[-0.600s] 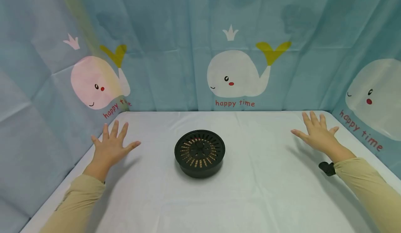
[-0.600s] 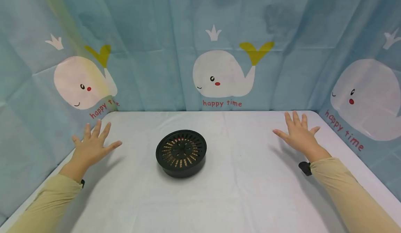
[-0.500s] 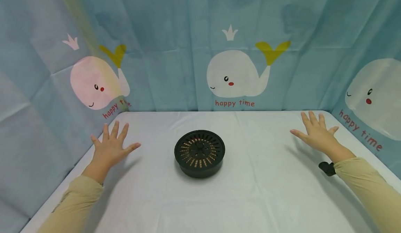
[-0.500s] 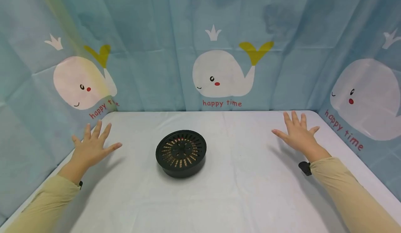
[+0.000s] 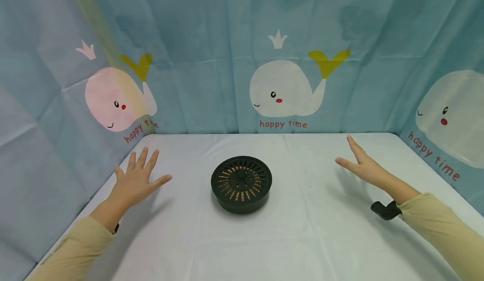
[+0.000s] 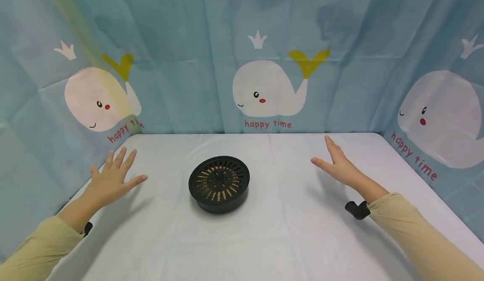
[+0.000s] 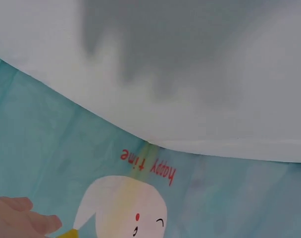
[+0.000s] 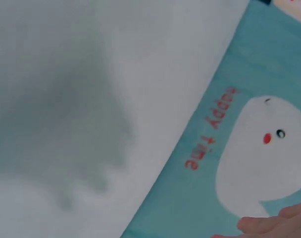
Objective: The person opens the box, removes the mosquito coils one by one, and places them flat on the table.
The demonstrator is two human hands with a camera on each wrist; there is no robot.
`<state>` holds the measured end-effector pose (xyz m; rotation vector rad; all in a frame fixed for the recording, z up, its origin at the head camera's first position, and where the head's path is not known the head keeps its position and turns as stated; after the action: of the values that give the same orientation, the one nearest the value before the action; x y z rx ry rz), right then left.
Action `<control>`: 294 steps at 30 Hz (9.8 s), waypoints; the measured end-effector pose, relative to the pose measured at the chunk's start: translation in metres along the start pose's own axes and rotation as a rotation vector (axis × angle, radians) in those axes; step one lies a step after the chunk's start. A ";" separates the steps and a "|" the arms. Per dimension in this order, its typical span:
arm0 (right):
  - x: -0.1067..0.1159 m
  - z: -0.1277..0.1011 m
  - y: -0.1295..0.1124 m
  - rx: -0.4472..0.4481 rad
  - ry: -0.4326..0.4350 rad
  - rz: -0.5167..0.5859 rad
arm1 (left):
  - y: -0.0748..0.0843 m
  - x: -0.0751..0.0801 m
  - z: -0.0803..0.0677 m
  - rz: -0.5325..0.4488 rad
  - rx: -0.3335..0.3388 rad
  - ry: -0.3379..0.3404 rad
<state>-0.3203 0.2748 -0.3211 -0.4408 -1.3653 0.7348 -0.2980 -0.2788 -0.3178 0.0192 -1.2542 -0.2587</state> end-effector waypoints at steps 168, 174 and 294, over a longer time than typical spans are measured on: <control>-0.186 -0.002 -0.089 -0.315 -0.332 0.457 | 0.172 -0.063 0.044 -0.911 0.295 -0.084; -0.185 -0.003 -0.087 -0.319 -0.332 0.464 | 0.173 -0.065 0.044 -0.917 0.299 -0.091; -0.186 -0.003 -0.087 -0.289 -0.345 0.445 | 0.113 -0.003 0.026 -0.930 0.402 0.174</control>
<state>-0.3055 0.0845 -0.3961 -0.8981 -1.7316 1.0136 -0.3025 -0.1655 -0.2948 0.9656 -1.0326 -0.7790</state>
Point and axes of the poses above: each hand's wrist, its own z-axis towards the middle knuckle, its own x-axis out of the back of the hand, y = z × x, the point moved 9 cm from there along z, towards the middle knuckle, and after that the axes turned 11 degrees about y, right-handed, at the moved point
